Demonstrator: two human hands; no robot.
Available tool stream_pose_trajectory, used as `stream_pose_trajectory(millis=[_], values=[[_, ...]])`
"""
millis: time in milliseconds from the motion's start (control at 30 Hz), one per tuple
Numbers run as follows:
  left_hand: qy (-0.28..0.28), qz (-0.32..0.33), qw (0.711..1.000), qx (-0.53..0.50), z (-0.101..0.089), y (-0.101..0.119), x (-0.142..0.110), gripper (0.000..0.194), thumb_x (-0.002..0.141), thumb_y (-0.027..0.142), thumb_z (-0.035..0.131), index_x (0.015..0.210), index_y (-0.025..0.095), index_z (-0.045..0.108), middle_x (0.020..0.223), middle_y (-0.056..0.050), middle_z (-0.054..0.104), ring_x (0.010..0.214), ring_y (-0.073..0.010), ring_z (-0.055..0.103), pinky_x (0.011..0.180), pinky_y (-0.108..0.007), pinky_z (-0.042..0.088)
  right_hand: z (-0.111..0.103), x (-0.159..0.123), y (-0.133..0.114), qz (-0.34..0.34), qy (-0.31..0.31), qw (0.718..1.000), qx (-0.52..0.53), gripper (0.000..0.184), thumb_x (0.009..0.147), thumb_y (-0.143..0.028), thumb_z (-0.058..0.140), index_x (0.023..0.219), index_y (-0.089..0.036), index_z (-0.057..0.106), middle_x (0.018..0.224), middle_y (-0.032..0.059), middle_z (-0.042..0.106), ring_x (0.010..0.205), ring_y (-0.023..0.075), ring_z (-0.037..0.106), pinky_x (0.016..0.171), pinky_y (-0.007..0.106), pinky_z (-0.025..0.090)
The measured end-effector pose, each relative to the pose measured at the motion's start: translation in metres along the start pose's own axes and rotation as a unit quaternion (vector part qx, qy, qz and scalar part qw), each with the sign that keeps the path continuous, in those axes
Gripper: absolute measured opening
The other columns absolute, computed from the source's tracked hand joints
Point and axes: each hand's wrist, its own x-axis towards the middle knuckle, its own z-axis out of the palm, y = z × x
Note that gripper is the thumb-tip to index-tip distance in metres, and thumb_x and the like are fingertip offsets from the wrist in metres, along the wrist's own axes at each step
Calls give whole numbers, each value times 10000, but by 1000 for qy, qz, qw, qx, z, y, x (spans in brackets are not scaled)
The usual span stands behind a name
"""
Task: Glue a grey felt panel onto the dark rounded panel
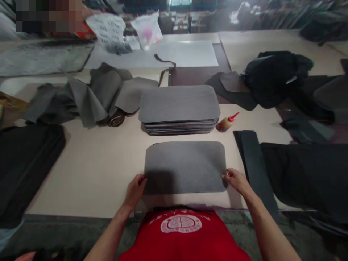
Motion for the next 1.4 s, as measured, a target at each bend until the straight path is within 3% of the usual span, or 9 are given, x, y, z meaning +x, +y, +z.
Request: stream_pose_trajectory(millis=[433, 700, 900, 1000, 1133, 1200, 1267, 1400], values=[[5, -4, 1000, -20, -1, 3, -1, 262, 810, 458, 512, 856, 211, 588, 818, -40, 661, 771, -229, 611, 737, -361, 466, 0, 1, 5, -4, -6, 1000, -1, 277, 660, -492, 556, 634, -230, 468, 596, -12, 518, 604, 163, 471, 589, 300, 335], [7, -19, 999, -27, 0, 2, -2, 187, 827, 369, 562, 857, 188, 600, 830, -45, 669, 795, -212, 624, 765, -347, 482, 0, 6, 10, 7, -12, 1000, -13, 368, 600, -599, 558, 632, -236, 507, 586, 14, 563, 578, 192, 513, 576, 330, 334], [28, -16, 999, -33, 7, -4, -2, 178, 816, 339, 603, 897, 181, 605, 868, -57, 688, 811, -216, 649, 767, -353, 505, 2, 10, 12, 21, -4, 1000, -2, 437, 574, -585, 565, 825, -228, 555, 681, 44, 640, 623, 237, 605, 613, 357, 432], [59, -10, 998, -27, 9, -10, -3, 208, 835, 352, 588, 951, 180, 598, 887, -63, 692, 818, -221, 661, 765, -360, 528, -4, 7, 8, 28, 6, 1000, 2, 605, 574, -631, 585, 994, -197, 564, 799, 89, 684, 720, 279, 657, 674, 388, 482], [130, 6, 991, 6, 6, -14, -7, 271, 917, 400, 495, 1044, 172, 567, 936, -98, 675, 846, -246, 659, 791, -416, 555, -14, -6, -7, 46, 82, 995, -25, 730, 723, -772, 514, 1159, -188, 556, 963, 116, 696, 839, 303, 676, 732, 424, 503], [147, 47, 987, 30, 8, -8, -7, 282, 950, 406, 455, 1071, 177, 564, 997, -120, 659, 917, -263, 649, 849, -449, 552, -12, -11, -21, 8, 148, 988, -30, 662, 808, -756, 468, 1136, -192, 577, 969, 121, 691, 831, 298, 670, 727, 435, 515], [134, 116, 983, 51, 16, 6, -4, 273, 963, 390, 453, 1088, 186, 585, 1084, -131, 650, 1043, -273, 629, 957, -465, 527, -1, -11, -42, -80, 192, 978, -28, 593, 878, -698, 438, 1103, -173, 599, 999, 152, 682, 892, 312, 659, 785, 465, 535], [71, 250, 962, 84, 45, 43, 11, 354, 957, 334, 528, 1282, 203, 580, 1423, -106, 558, 1386, -290, 449, 1198, -511, 333, 42, 2, -96, -224, 167, 959, -46, 533, 966, -582, 408, 1204, -154, 618, 1237, 174, 641, 1197, 316, 569, 1066, 486, 464]])
